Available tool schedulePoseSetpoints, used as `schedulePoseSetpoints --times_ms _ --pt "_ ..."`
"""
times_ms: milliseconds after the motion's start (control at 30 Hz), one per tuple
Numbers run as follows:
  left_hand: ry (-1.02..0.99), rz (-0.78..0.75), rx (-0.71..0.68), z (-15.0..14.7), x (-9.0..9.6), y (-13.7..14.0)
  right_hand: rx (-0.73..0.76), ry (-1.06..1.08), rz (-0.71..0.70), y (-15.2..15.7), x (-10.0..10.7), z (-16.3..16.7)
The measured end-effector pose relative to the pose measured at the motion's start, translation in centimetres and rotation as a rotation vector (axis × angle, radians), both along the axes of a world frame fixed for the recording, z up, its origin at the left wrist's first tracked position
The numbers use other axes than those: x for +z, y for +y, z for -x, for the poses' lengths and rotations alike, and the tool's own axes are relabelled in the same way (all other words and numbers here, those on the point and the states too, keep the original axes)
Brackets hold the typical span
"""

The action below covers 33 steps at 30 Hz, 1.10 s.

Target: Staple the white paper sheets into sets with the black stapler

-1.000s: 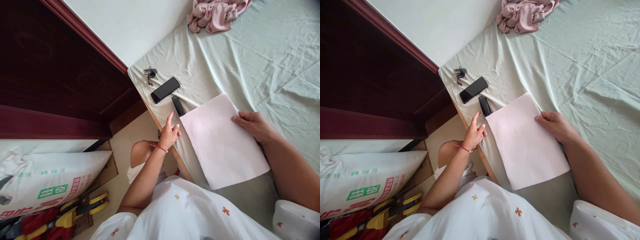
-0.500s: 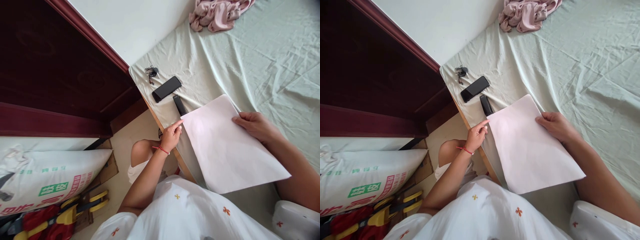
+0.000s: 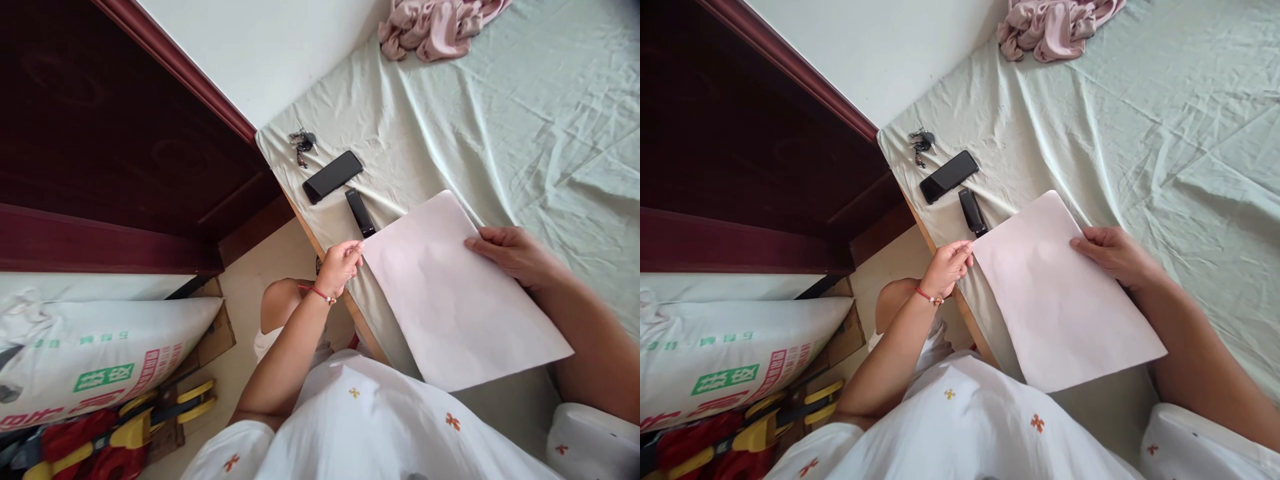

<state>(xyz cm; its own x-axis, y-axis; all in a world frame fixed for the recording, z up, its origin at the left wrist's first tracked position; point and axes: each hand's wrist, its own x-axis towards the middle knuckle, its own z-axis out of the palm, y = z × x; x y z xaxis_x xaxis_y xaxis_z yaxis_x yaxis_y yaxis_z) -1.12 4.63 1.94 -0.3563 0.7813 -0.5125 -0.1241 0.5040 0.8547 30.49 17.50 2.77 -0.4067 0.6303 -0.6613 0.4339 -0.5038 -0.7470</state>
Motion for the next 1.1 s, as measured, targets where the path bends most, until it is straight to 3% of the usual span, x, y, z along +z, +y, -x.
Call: schedulePoseSetpoints --times_ms 300,567,933,1100 --pt "0.081 0.158 0.003 0.3 0.3 2.3 0.04 -0.03 -0.029 0.3 -0.2 -0.1" --pt "0.177 0.193 0.03 0.9 0.2 3.8 -0.042 -0.027 -0.016 0.2 -0.6 0.1" --pt "0.139 0.096 0.16 0.0 -0.1 4.3 -0.163 -0.01 0.013 -0.3 0.2 0.9" --pt "0.159 0.051 0.141 0.4 -1.8 4.0 -0.202 -0.008 0.021 -0.4 0.5 1.2"
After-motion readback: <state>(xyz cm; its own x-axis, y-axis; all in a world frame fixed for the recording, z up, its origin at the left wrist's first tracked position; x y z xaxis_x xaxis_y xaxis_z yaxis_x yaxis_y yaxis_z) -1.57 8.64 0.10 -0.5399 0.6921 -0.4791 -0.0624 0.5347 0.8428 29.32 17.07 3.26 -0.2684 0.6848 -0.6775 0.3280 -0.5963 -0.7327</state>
